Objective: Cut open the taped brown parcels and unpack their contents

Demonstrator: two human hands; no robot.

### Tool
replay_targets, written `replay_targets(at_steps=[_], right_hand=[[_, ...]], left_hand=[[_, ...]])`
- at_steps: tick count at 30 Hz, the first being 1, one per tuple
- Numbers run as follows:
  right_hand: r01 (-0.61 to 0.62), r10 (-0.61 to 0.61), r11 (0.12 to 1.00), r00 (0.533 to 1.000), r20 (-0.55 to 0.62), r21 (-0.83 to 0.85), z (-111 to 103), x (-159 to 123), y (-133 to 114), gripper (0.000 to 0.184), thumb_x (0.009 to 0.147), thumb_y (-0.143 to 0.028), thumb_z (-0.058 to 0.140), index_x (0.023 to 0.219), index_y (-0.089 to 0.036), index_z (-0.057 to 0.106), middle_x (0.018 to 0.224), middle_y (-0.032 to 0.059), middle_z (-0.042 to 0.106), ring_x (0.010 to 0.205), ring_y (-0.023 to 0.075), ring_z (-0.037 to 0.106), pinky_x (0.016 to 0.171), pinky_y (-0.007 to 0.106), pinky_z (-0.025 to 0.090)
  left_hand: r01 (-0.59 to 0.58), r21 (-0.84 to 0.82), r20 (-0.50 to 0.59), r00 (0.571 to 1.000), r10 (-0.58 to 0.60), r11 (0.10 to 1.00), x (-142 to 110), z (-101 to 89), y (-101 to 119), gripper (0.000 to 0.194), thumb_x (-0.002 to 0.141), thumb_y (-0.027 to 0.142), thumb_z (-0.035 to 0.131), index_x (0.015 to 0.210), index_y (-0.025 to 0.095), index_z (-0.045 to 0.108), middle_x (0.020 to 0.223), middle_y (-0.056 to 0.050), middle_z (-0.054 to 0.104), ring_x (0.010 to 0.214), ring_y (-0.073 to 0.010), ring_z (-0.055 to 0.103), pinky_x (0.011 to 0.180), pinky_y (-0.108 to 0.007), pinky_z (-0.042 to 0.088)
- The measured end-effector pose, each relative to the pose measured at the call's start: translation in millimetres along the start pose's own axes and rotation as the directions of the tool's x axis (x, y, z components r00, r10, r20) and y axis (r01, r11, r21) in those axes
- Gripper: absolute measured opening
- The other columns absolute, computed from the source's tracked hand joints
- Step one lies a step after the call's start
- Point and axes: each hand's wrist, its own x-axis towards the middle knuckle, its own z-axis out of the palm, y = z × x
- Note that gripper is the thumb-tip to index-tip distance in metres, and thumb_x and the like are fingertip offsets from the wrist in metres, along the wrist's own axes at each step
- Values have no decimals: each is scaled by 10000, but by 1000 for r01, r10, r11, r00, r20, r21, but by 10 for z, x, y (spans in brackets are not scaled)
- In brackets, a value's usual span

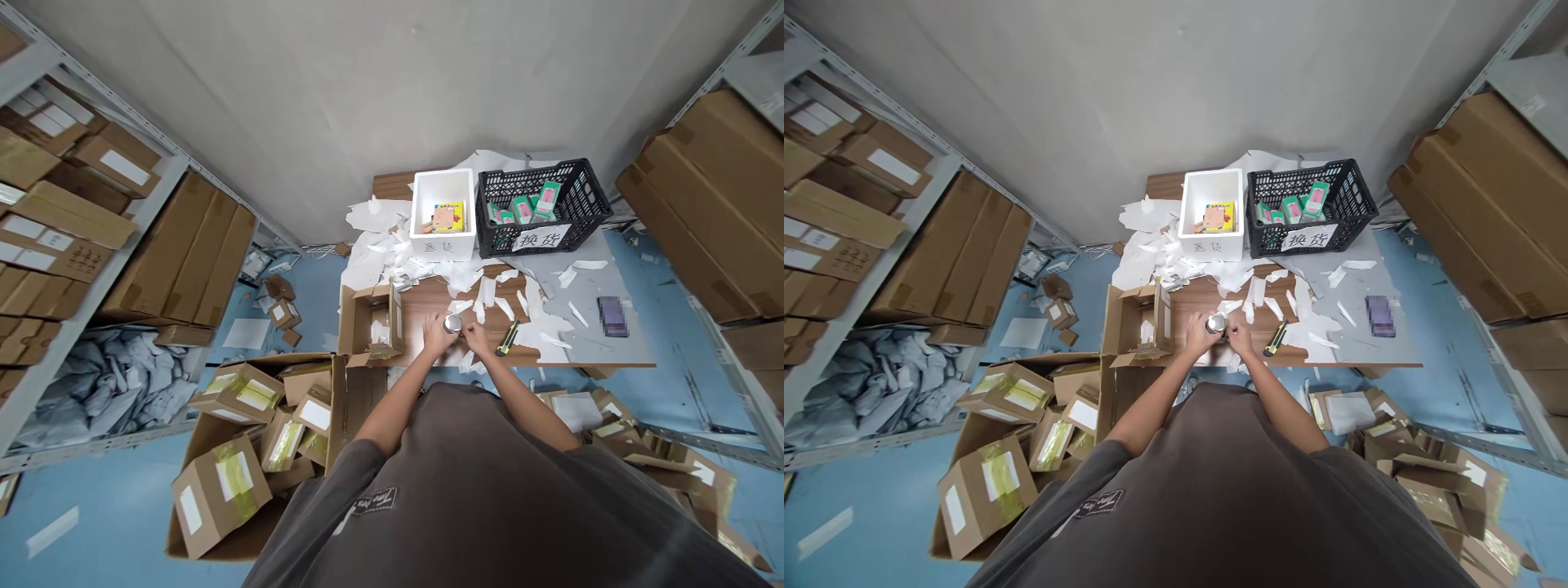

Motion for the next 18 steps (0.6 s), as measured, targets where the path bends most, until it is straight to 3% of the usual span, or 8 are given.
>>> replay_targets(at_steps=[7, 11, 18], right_hand=[[-18, 18, 998, 1000, -3, 60, 39, -94, -18, 358, 779, -622, 582, 671, -289, 509, 673, 46, 667, 709, 256, 605, 663, 338, 476], [12, -12, 1000, 1000, -26, 23, 30, -104, -4, 323, 776, -596, 571, 699, -288, 511, 716, 42, 672, 738, 260, 616, 716, 352, 496], [45, -45, 999, 998, 36, 5, 53, -125, 19, 288, 787, -562, 572, 731, -282, 532, 776, 41, 701, 805, 267, 649, 783, 360, 510]], left_hand=[[63, 10, 81, 995, -63, 998, -100, 140, -88, 665, 787, 221, 843, 1428, 248, 666, 1452, -162, 670, 1475, -392, 513, 1202, -563, 424], [30, -77, 121, 992, -20, 997, -142, 145, -209, 692, 757, 330, 899, 1410, 237, 690, 1433, -167, 689, 1579, -433, 396, 1239, -639, 388], [-82, -264, 34, 995, 94, 961, -418, 63, -480, 567, 868, 584, 787, 1339, 272, 736, 1390, -131, 704, 1498, -332, 524, 1308, -656, 309]])
